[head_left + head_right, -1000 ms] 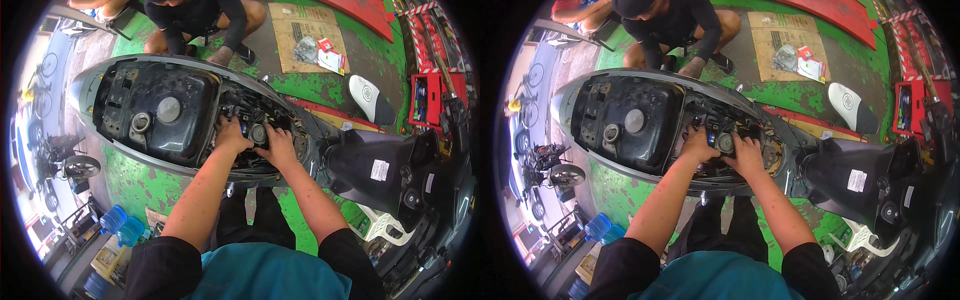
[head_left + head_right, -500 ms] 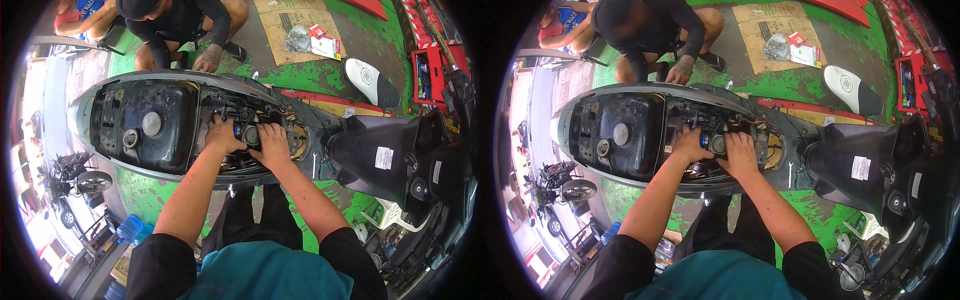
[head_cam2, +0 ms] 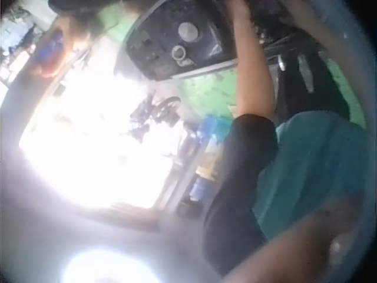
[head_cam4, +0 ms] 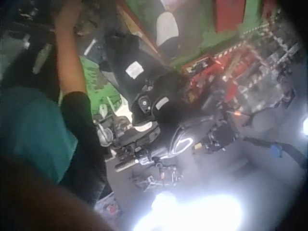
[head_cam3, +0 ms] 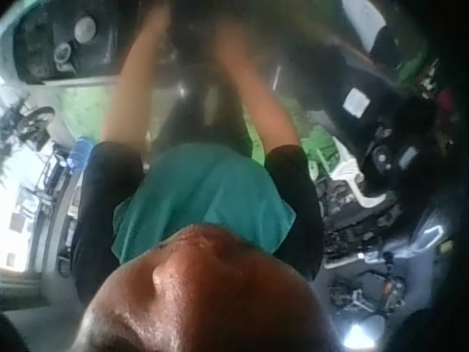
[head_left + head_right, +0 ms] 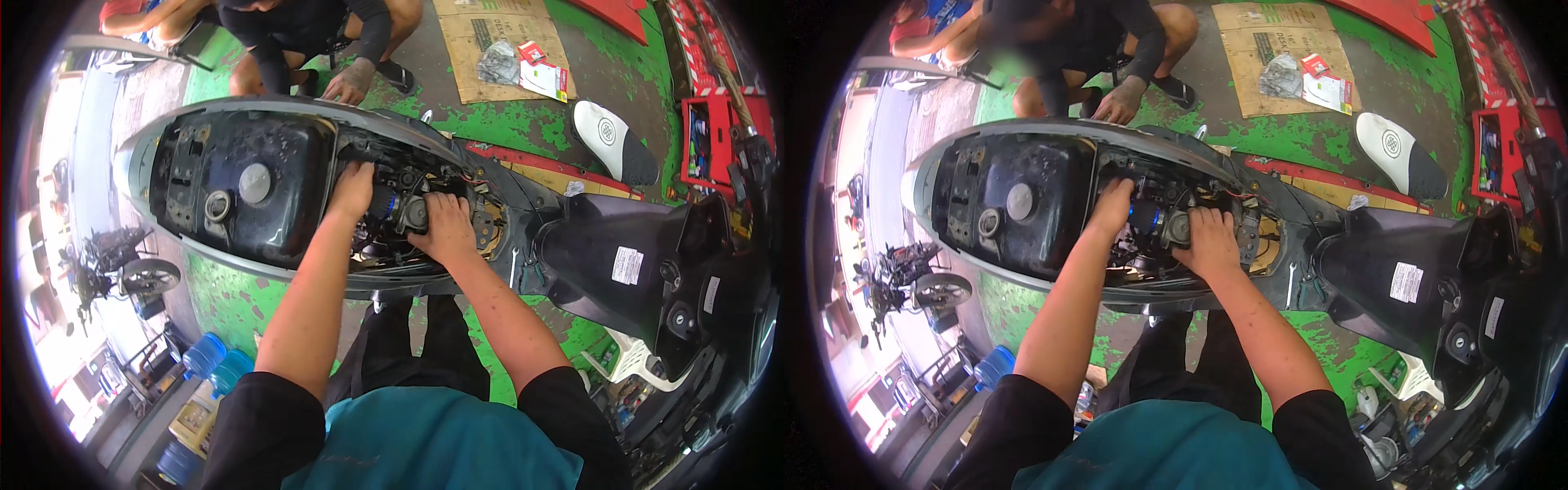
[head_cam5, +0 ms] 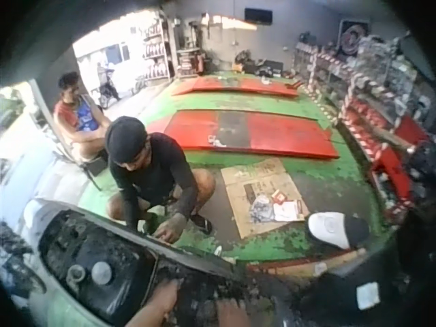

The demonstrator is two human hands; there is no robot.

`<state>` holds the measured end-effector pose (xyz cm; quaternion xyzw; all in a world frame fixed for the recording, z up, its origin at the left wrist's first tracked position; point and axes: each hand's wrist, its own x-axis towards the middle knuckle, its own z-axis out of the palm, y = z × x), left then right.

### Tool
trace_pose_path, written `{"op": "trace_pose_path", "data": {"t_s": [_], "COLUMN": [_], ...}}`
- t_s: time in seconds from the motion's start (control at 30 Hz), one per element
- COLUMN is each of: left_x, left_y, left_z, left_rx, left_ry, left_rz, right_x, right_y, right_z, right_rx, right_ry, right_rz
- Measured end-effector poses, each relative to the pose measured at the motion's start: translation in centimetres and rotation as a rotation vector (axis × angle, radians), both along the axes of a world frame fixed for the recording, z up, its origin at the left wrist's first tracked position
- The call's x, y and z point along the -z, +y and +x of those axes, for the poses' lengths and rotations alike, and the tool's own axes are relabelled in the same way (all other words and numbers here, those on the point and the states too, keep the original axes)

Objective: The person installs a carburetor assembly into the engine bay of a scooter. They retrieve a wrench from a tool cart and use it to tighten a bolt on the carburetor. The person then adjusts the position of the carburetor and connects a hose to the assembly.

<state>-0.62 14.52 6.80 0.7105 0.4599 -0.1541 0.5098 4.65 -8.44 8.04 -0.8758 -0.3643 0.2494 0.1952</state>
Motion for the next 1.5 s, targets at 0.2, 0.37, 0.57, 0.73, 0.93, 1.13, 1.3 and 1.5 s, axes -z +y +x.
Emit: {"op": "trace_pose_path", "data": {"t_s": [0.2,0.37,0.57,0.73,0.93,1.13,1.3,1.5], "left_x": [13.5,14.0,12.6,12.6,19.2,11.5,13.9,22.5], "left_y": [-0.6,0.7,0.3,-1.9,-2.5,-3.2,-2.8,-1.7], "left_z": [-4.9,-6.4,-7.1,-5.6,-7.4,-3.9,-3.6,-8.1], "left_rx": [-0.522,-0.384,-0.072,0.308,0.591,0.487,0.515,0.008], "left_ry": [0.177,0.435,0.568,0.615,0.659,0.653,0.72,0.593], "left_rz": [0.25,-0.085,-0.241,-0.181,0.054,0.002,-0.009,-0.228], "right_x": [0.1,0.0,0.7,0.2,-0.3,-1.2,-1.5,-0.9], "right_y": [1.6,1.9,1.9,2.0,2.1,1.4,1.4,0.8], "right_z": [-0.4,-0.5,-1.7,-1.0,-1.1,-0.9,-0.4,-0.6], "right_rx": [0.09,0.186,0.288,0.319,0.222,0.158,0.092,0.122], "right_ry": [0.05,0.037,0.084,0.143,0.201,0.101,0.043,0.173], "right_rz": [0.016,-0.012,0.086,0.099,0.113,0.02,-0.007,0.132]}}
